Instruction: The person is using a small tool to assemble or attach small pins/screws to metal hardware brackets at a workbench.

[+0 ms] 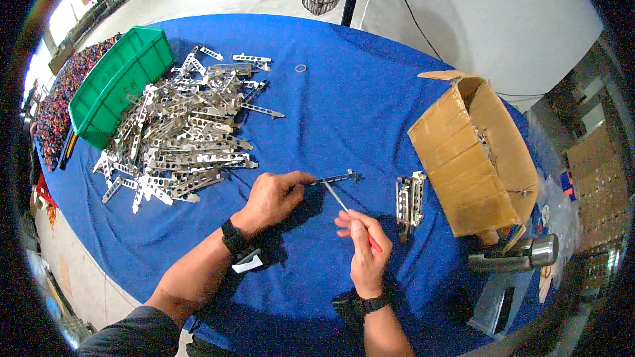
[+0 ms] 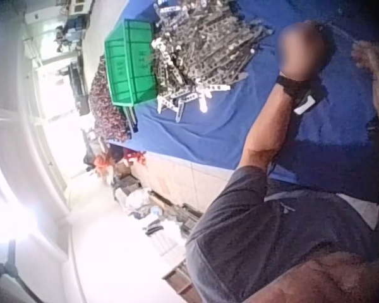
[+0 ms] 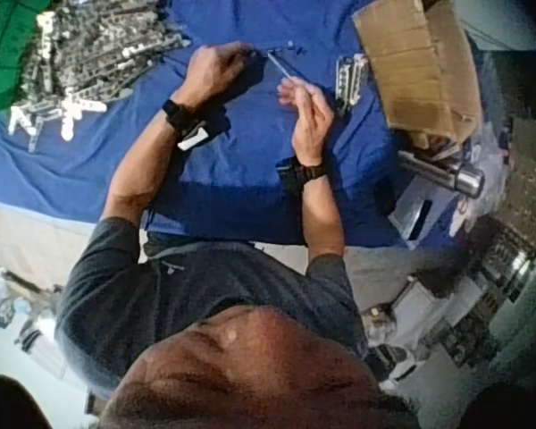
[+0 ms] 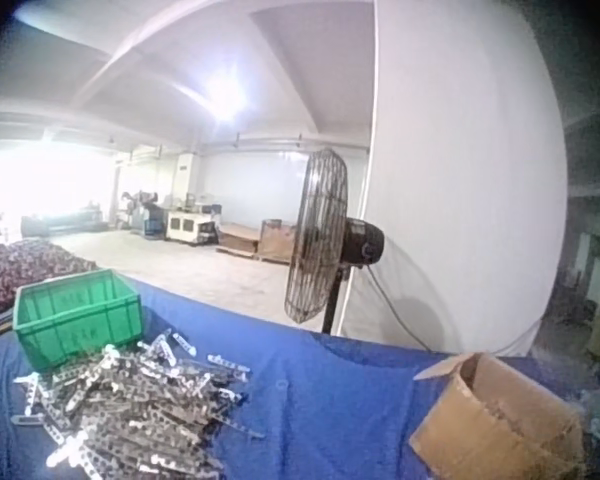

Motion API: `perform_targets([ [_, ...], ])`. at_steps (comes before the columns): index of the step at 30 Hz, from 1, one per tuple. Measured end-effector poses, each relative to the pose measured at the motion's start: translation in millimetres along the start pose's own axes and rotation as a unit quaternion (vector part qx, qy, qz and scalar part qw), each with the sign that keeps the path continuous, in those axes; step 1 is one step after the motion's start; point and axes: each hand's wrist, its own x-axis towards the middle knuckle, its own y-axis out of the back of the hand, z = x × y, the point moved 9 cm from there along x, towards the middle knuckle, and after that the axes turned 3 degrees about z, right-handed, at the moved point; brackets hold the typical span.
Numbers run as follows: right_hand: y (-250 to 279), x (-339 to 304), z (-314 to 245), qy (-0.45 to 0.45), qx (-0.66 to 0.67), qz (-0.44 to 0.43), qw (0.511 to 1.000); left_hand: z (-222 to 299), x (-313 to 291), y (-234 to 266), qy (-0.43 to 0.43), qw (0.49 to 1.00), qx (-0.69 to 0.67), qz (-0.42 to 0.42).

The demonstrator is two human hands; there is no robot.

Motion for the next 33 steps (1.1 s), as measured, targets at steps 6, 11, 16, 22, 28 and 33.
perform_targets([
  [6, 0.7, -1.4, 3.2, -0.004, 0.004, -0.001, 1.000, 1.0, -0.4, 0.4, 0.030, 0.999, 0.009, -0.025],
  [11, 1.0, -2.2, 0.9, 0.001, 0.013, -0.002, 1.000, 2.4, -0.8, -1.2, 0.047, 0.998, 0.003, -0.035],
  [16, 1.9, -1.0, 2.3, 0.002, 0.002, 0.000, 1.000, -2.2, -1.6, -0.7, 0.019, 1.000, -0.012, -0.014],
  [22, -0.6, -1.1, -0.9, 0.011, 0.010, -0.009, 1.000, -1.0, -1.0, -2.1, 0.019, 1.000, -0.011, -0.010],
  [28, 3.9, -0.8, 2.1, 0.001, -0.003, 0.007, 1.000, 3.5, -0.3, 1.1, 0.039, 0.999, 0.004, -0.036],
  [33, -0.2, -1.8, -1.4, 0.003, 0.009, 0.002, 1.000, 0.8, -0.2, -1.0, 0.042, 0.998, 0.007, -0.042],
])
